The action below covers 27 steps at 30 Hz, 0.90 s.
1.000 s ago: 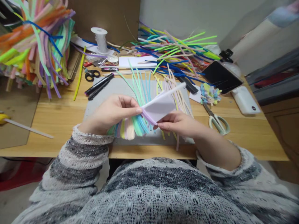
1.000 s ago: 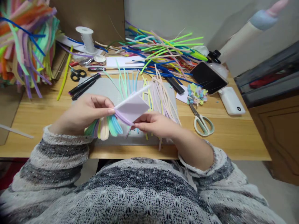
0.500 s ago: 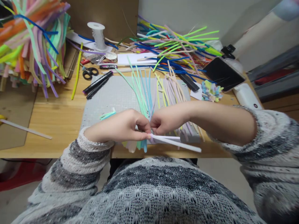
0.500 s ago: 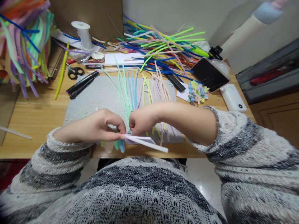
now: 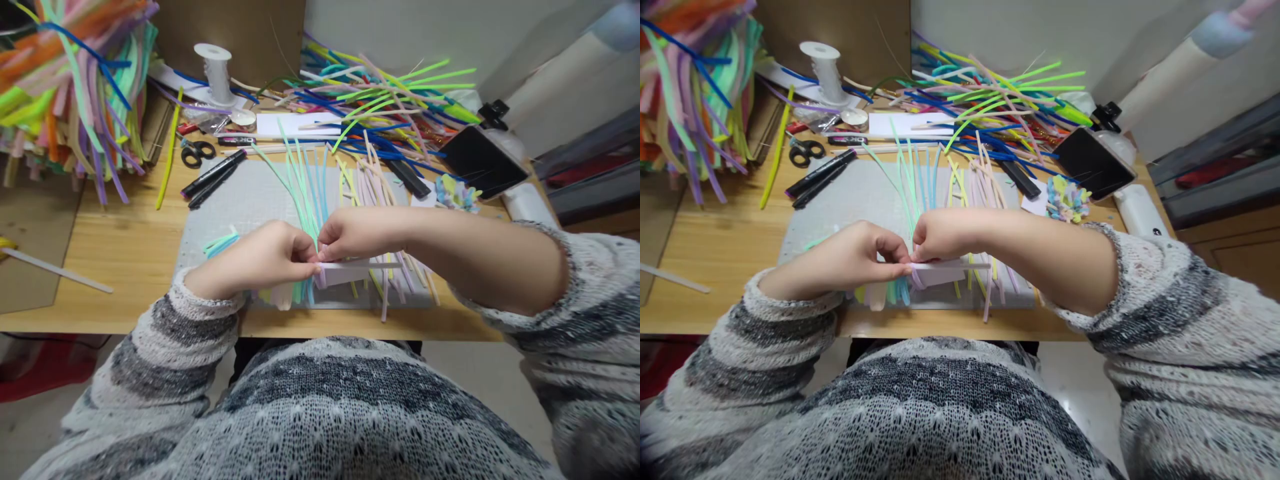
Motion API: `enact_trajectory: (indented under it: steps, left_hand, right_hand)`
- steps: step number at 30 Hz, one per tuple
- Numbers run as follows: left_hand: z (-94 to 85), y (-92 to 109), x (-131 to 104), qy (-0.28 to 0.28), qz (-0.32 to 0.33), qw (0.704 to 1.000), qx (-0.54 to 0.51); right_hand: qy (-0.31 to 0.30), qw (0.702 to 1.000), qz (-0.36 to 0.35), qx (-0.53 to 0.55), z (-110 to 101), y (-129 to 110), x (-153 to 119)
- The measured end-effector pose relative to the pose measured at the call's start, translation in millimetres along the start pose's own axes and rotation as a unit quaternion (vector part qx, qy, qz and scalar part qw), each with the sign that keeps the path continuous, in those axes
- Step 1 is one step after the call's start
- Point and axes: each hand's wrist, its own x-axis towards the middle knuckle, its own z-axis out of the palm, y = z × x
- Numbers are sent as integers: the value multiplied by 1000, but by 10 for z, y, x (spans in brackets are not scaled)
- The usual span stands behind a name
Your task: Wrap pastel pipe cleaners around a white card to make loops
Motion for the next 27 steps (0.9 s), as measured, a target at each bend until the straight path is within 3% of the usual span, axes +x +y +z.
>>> enact_trajectory:
  steps: [12,16,20,27]
  left_hand:
    - [24,-25,7,-17,-51,998,-24]
    - [15,-31,3,-11,-56,998,-26]
    - [2,-32,-5,-6,-51,998,-32]
    - [-4,-18,-4,-36,-34,994,-93]
  right_hand:
    - [-36,999,-21,-2,-28,-19,-41]
    - [16,997,-70,-34,49,-23,-79]
    - [86,993,-77,4,152,-21,-136]
    - [62,991,-117,31,142,13,-205]
